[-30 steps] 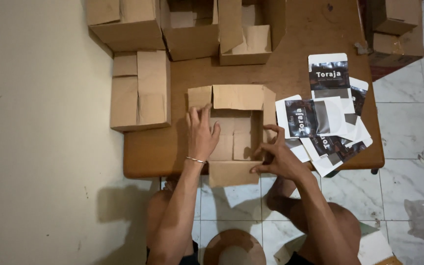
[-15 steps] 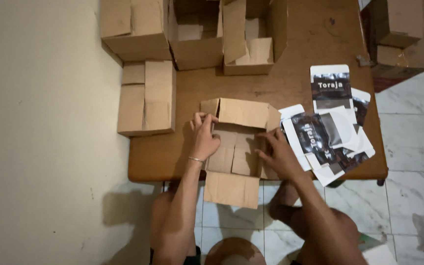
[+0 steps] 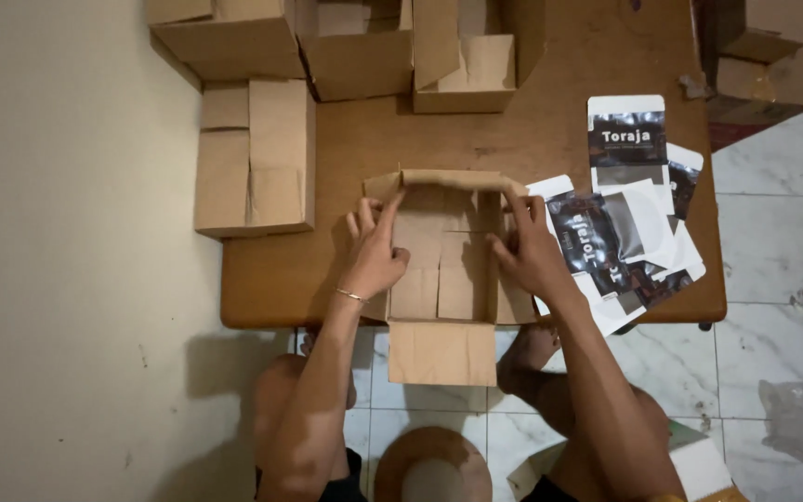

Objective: Folding a coffee pouch into a box shape and placing it into a cardboard container.

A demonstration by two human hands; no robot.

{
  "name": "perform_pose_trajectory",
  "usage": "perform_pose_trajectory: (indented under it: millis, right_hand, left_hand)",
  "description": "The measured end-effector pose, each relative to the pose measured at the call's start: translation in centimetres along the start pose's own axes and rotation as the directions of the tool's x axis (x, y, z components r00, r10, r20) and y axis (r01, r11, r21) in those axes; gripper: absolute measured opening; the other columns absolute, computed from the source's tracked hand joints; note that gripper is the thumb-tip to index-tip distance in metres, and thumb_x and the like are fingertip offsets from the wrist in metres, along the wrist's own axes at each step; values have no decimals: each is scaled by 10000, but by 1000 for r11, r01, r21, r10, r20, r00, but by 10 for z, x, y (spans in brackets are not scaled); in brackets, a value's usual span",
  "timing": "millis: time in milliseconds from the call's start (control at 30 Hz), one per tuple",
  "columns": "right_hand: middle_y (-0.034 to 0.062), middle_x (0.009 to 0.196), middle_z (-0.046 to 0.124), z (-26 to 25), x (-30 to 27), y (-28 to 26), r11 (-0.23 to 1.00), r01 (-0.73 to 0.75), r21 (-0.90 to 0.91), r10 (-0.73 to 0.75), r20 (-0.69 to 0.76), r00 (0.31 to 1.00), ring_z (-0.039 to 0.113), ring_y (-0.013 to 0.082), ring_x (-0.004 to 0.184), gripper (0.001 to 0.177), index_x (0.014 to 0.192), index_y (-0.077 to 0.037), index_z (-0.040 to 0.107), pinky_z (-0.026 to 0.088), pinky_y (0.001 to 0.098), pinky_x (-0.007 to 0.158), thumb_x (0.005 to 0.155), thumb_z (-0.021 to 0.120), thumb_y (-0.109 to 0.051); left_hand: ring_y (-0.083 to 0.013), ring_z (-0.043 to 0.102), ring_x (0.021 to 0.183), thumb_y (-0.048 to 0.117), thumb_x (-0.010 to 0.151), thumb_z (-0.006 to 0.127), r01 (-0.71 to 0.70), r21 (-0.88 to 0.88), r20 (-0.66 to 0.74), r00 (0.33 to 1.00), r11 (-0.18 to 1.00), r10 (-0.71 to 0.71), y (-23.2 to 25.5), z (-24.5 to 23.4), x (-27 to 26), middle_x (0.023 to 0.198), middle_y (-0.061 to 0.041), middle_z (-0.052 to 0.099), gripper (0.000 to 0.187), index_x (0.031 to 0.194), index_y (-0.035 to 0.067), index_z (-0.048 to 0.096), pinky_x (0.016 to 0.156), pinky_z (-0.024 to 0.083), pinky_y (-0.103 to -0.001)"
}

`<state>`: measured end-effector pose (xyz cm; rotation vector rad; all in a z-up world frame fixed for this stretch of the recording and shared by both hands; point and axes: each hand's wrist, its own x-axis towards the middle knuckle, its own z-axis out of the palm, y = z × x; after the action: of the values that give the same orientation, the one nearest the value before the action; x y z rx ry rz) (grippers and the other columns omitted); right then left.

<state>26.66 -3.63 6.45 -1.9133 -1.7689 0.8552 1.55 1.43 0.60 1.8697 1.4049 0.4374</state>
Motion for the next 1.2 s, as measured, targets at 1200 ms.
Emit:
perform_pose_trajectory:
  millis: [1200]
  right_hand:
    - [136, 1140, 553, 11, 39, -4, 989, -150, -15, 150, -18, 988, 647, 450, 1053, 820, 1500, -359, 410, 485, 604, 922, 749, 659, -146]
  left_hand:
    - [-385, 424, 1168, 231, 839, 648, 200, 88, -162, 969, 976, -184, 22, 18, 14, 1205, -96, 362, 853, 1591, 382, 272, 918, 437, -571]
